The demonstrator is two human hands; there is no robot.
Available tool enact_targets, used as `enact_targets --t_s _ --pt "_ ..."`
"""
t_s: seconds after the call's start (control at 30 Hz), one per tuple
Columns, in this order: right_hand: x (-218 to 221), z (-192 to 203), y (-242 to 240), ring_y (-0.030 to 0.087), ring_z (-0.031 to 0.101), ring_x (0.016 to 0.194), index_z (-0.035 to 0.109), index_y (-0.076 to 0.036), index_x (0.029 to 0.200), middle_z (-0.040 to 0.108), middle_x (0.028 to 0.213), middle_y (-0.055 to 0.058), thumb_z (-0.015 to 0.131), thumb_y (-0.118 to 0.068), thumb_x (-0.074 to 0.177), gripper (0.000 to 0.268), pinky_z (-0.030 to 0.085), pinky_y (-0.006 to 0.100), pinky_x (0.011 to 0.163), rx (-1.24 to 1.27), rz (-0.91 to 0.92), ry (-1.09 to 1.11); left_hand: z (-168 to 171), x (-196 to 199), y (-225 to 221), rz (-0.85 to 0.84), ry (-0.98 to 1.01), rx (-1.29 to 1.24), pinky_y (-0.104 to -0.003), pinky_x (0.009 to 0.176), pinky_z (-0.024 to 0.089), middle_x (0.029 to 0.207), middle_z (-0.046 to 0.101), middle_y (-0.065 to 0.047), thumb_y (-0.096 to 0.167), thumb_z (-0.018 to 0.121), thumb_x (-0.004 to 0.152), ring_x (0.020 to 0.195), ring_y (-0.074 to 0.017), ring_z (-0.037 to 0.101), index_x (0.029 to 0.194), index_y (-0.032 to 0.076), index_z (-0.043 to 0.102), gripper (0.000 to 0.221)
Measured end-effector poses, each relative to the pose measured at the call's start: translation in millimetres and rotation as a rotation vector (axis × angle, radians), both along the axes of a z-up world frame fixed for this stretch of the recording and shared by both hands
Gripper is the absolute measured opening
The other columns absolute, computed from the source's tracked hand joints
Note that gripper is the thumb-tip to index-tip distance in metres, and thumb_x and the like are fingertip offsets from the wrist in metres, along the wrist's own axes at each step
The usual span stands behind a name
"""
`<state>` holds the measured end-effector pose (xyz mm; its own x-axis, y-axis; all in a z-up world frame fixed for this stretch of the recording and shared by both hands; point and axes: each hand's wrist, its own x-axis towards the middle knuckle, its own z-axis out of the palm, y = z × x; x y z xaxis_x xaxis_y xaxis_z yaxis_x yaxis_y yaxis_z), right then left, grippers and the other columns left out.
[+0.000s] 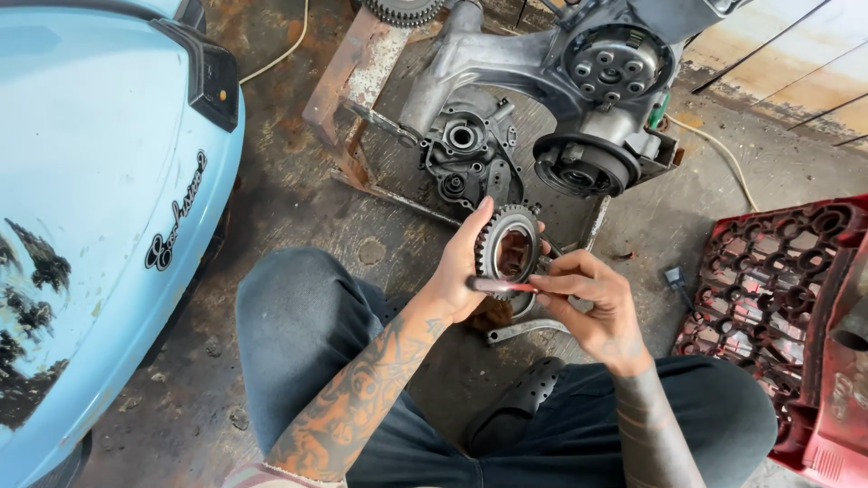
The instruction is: Cleaning a motorcycle engine gear using a small brush
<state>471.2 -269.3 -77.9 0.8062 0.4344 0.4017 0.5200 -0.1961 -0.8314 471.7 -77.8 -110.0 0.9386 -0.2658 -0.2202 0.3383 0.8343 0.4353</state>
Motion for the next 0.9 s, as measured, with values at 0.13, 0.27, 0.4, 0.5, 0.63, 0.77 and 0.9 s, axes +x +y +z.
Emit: enact_targets --t_s 0.13,0.27,0.4,0.5,0.63,0.77,0.9 --pt "10.3 -8.5 -4.7 0.015 0.055 0.070 0.081 -0.007 0.108 0.065 0.094 0.011 0.078 0.002 0.086 0.025 0.046 0.029 0.062 -0.007 -0.085 -0.084 38.5 -8.7 1.0 0.041 0.046 0.138 -0.058 0.113 0.037 0.101 0.072 -0.027 0.049 0.062 0.102 0.124 -0.0420 0.061 0.137 -0.006 0.059 0.065" --pt "12.9 4.4 -10.4 0.018 0.058 0.064 0.083 -0.008 0.098 0.067 0.085 0.013 0.079 0.006 0.079 0.024 0.048 0.031 0.061 0.032 0.054 0.015 21.5 3.4 8.1 -0.068 0.051 0.130 -0.053 0.088 0.057 0.112 0.070 -0.027 0.064 0.064 0.095 0.099 -0.0366 0.071 0.125 -0.004 0.066 0.074" --pt "24.8 15.7 -13.1 0.017 0.061 0.070 0.081 -0.005 0.105 0.066 0.095 0.012 0.081 0.004 0.085 0.021 0.047 0.032 0.065 -0.077 -0.056 -0.103 6.1 7.1 13.9 -0.231 0.081 0.125 -0.053 0.071 0.064 0.097 0.074 -0.026 0.068 0.062 0.094 0.083 -0.0366 0.075 0.110 -0.004 0.072 0.074" --pt "20.9 20.7 -16.1 0.020 0.063 0.066 0.083 -0.008 0.095 0.067 0.085 0.012 0.084 0.005 0.075 0.024 0.051 0.035 0.064 -0.053 0.109 0.024 3.6 9.9 8.2 -0.243 0.141 0.144 -0.059 0.069 0.061 0.108 0.071 -0.026 0.074 0.063 0.088 0.091 -0.0390 0.071 0.120 -0.005 0.067 0.086" --pt "34.1 12.1 -25.1 0.024 0.065 0.071 0.083 -0.007 0.096 0.068 0.090 0.014 0.083 0.004 0.078 0.021 0.051 0.038 0.068 -0.103 0.082 -0.012 15.3 12.1 11.5 -0.241 0.183 0.201 -0.055 0.062 0.063 0.099 0.076 -0.020 0.073 0.063 0.087 0.081 -0.0313 0.075 0.115 0.000 0.069 0.078" --pt "26.2 28.9 -23.0 0.019 0.065 0.070 0.082 -0.006 0.094 0.069 0.089 0.011 0.081 0.003 0.081 0.016 0.051 0.034 0.066 -0.121 0.101 0.038 36.7 1.8 11.1 -0.166 0.274 0.122 -0.057 0.060 0.063 0.092 0.073 -0.027 0.062 0.073 0.086 0.077 -0.0374 0.075 0.108 -0.007 0.066 0.073" --pt "35.5 19.8 -20.0 0.017 0.061 0.069 0.083 -0.007 0.099 0.069 0.090 0.012 0.082 0.003 0.080 0.021 0.049 0.033 0.065 -0.079 0.066 0.030 41.2 2.7 7.4 -0.148 0.274 0.173 -0.060 0.069 0.063 0.111 0.062 -0.034 0.071 0.074 0.080 0.098 -0.0469 0.070 0.154 -0.010 0.029 0.119"
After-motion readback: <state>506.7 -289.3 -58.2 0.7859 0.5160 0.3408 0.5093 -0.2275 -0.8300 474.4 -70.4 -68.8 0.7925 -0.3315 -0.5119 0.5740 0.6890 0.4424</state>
